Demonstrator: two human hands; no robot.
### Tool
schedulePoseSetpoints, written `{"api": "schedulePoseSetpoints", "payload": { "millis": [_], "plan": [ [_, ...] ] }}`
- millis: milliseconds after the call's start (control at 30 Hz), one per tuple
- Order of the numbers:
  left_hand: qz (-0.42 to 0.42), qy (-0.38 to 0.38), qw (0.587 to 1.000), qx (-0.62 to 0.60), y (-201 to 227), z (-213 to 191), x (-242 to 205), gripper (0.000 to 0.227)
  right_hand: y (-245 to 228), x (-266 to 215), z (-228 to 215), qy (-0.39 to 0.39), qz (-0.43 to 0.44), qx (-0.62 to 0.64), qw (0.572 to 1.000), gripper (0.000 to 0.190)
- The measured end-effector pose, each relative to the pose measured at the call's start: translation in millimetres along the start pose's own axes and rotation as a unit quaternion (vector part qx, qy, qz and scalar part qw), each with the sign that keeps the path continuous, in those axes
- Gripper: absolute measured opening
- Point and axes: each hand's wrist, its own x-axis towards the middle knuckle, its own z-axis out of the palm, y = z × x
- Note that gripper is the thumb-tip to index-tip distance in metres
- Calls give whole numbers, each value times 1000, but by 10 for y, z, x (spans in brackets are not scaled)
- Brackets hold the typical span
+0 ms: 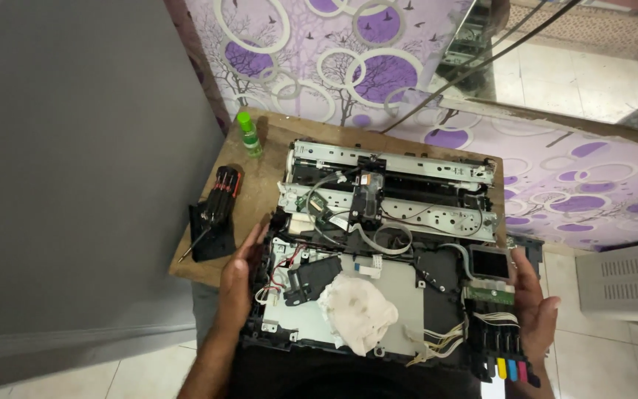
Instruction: The person cleans a small green circuit board using a white cloth. They wipe the board thoroughly while holding it over the disassembled printer chassis.
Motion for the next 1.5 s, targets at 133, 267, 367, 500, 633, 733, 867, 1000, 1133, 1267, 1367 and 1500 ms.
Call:
{"api": "schedulePoseSetpoints", "payload": {
  "millis": [133,267,367,500,633,733,867,1000,1133,1267,1367,1500],
  "plan": [
    [2,4,1000,15,15,-7,-4,87,77,26,-63,-13,-44,-52,998,105],
    [-8,11,999,38,-35,-25,-8,82,59,29,-48,-5,-2,-1,1000,106],
    [-7,20,999,47,-79,-37,-26,79,20,15,-42,2,-5,-68,998,108],
    [-23,35,998,42,-171,-47,-37,72,-88,36,35,0,17,-67,998,110],
    [-13,24,1000,7,-93,-3,-5,78,19,80,-32,18,59,-6,998,104],
    [-28,17,999,40,-74,-13,-13,78,63,131,-78,13,55,6,998,110],
    [-38,21,997,65,-33,-17,4,79,93,145,-82,31,83,-26,996,88],
    [-78,23,991,108,38,-8,16,80,286,177,-216,-21,-37,-64,997,101],
    [-91,46,988,117,68,20,29,79,81,112,-42,7,34,3,999,101],
    [-79,34,993,76,13,6,22,78,165,96,-62,27,66,81,994,105],
    [-79,29,993,77,-8,-6,23,76,98,96,21,36,61,76,995,104],
    [-86,21,995,55,-18,1,-6,78,11,65,72,31,71,107,991,101]
  ]
}}
